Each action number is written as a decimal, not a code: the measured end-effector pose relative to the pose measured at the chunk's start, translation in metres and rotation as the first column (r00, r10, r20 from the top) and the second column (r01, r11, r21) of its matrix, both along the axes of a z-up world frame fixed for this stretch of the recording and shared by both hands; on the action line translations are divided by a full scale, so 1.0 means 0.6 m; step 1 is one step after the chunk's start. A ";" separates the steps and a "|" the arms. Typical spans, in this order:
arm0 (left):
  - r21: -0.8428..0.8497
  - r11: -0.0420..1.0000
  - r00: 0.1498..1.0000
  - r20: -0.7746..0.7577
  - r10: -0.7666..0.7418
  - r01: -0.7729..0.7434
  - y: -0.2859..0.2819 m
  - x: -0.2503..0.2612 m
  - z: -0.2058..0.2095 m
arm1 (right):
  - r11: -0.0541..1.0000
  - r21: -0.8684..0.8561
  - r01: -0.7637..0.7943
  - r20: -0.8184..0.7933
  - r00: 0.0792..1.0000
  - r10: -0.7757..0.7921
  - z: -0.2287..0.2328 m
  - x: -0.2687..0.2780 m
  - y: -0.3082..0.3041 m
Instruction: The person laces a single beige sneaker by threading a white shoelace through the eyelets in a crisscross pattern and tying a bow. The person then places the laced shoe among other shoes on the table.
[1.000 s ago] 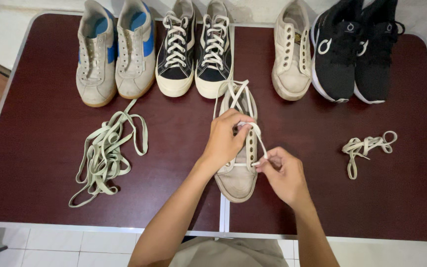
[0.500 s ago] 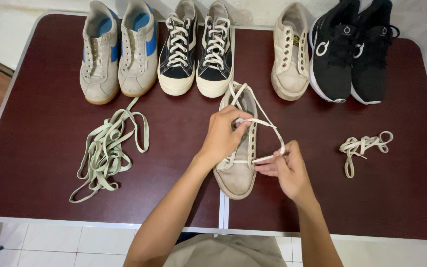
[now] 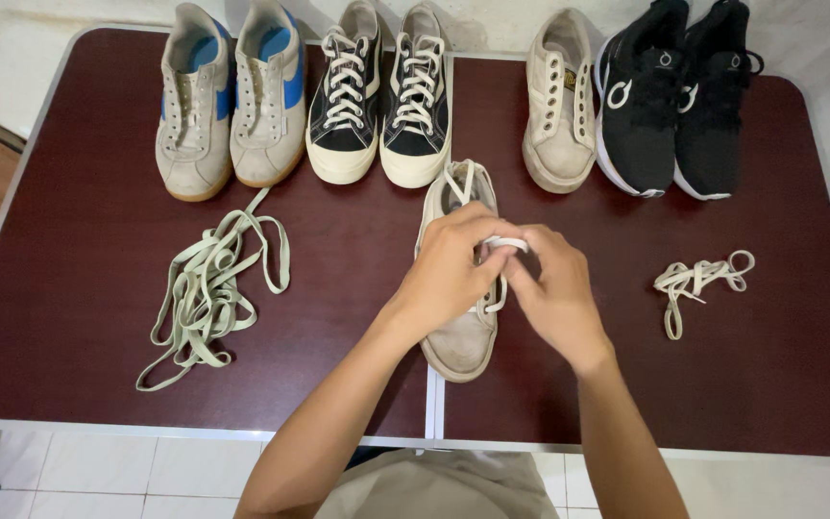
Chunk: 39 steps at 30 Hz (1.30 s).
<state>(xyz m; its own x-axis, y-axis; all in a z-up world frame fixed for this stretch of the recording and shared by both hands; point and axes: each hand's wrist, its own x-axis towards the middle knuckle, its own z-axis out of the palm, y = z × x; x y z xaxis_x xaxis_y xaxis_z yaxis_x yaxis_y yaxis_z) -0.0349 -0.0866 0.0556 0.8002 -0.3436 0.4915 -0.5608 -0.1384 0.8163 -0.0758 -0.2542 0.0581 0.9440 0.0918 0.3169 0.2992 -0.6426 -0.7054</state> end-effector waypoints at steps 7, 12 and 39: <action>-0.010 0.998 0.998 -0.007 0.062 -0.062 0.042 0.019 0.054 | 0.912 0.410 -0.034 -0.203 0.971 0.128 0.020 0.020 -0.043; -0.115 0.965 0.950 0.181 0.254 -0.236 0.111 0.060 0.079 | 0.908 0.385 0.168 -0.131 0.983 -0.126 0.060 0.035 -0.085; -0.030 0.972 0.959 -0.170 0.226 -0.234 0.100 -0.035 -0.022 | 0.762 -0.540 0.358 -0.003 0.904 -0.427 -0.037 -0.039 -0.022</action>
